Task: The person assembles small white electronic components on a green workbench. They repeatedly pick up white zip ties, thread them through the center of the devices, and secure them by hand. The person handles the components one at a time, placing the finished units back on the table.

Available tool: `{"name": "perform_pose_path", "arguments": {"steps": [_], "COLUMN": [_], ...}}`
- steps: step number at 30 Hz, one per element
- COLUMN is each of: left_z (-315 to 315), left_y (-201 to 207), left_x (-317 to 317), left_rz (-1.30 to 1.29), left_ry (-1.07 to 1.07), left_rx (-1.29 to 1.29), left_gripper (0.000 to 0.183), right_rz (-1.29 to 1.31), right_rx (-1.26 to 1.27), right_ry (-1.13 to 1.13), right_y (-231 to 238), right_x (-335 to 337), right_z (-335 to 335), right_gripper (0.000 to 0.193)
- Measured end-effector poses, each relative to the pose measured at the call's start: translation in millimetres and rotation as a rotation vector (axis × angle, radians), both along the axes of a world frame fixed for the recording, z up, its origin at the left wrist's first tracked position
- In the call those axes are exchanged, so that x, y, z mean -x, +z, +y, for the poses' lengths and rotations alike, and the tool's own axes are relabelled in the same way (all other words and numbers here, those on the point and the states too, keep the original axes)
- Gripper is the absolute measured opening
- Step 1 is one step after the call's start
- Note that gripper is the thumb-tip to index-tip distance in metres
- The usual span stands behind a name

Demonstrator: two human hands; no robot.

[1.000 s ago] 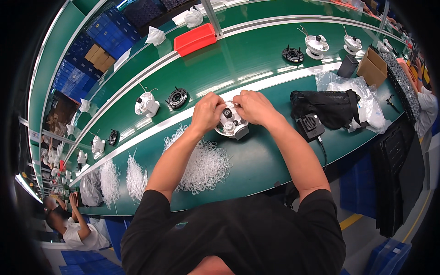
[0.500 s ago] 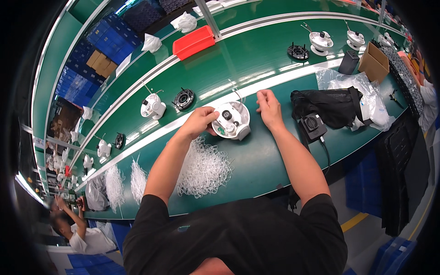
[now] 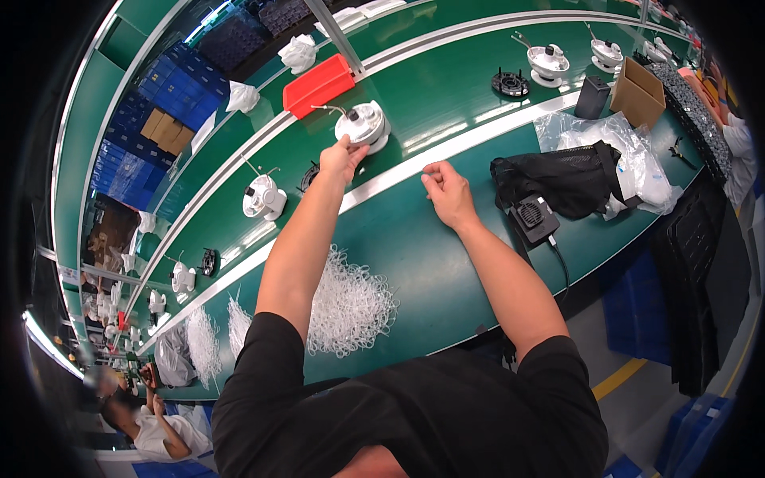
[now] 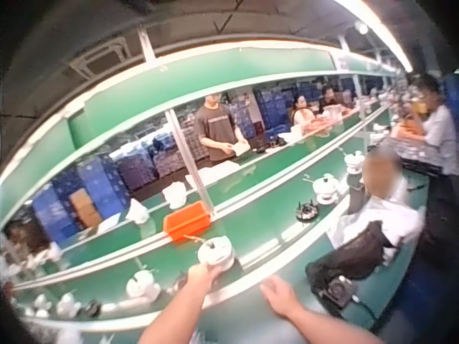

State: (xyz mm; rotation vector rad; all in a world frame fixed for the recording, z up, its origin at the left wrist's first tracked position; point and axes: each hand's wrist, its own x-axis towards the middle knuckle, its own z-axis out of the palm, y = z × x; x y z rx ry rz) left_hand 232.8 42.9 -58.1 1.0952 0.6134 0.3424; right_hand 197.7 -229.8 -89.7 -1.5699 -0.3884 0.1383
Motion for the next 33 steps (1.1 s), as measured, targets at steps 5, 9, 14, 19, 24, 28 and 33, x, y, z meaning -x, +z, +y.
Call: {"name": "perform_pose_path", "arguments": {"steps": [5, 9, 14, 19, 24, 28, 33], "left_z": [-17, -54, -69, -63, -56, -46, -27], "left_y": [22, 71, 71, 48, 55, 63, 50], "left_x": [40, 123, 201, 216, 213, 212, 219], "left_rz": [0.217, 0.350, 0.459, 0.558, 0.466, 0.406, 0.178], "left_ry": [-0.337, -0.812, -0.989, -1.024, -0.948, -0.821, -0.634], "left_rx": [-0.289, -0.961, -1.388, -1.382, -1.133, -0.838, -0.432], "left_gripper": [0.037, 0.024, 0.023, 0.015, 0.012, 0.013, 0.015], "right_rz": [-0.003, -0.015, -0.024, -0.069, -0.074, -0.098, -0.105], "right_rx": [-0.002, -0.034, 0.014, 0.064, 0.113, 0.136, 0.105], "right_ry": [0.003, -0.007, -0.008, -0.007, 0.010, 0.012, 0.006], "right_y": [-9, -11, -5, -7, -4, -1, -3], "right_x": [-5, -3, 0, -1, 1, 4, 4], "right_z": [0, -1, 0, 2, 2, 1, 3], "right_gripper": [0.017, 0.018, 0.018, 0.019, 0.018, 0.018, 0.019]}}
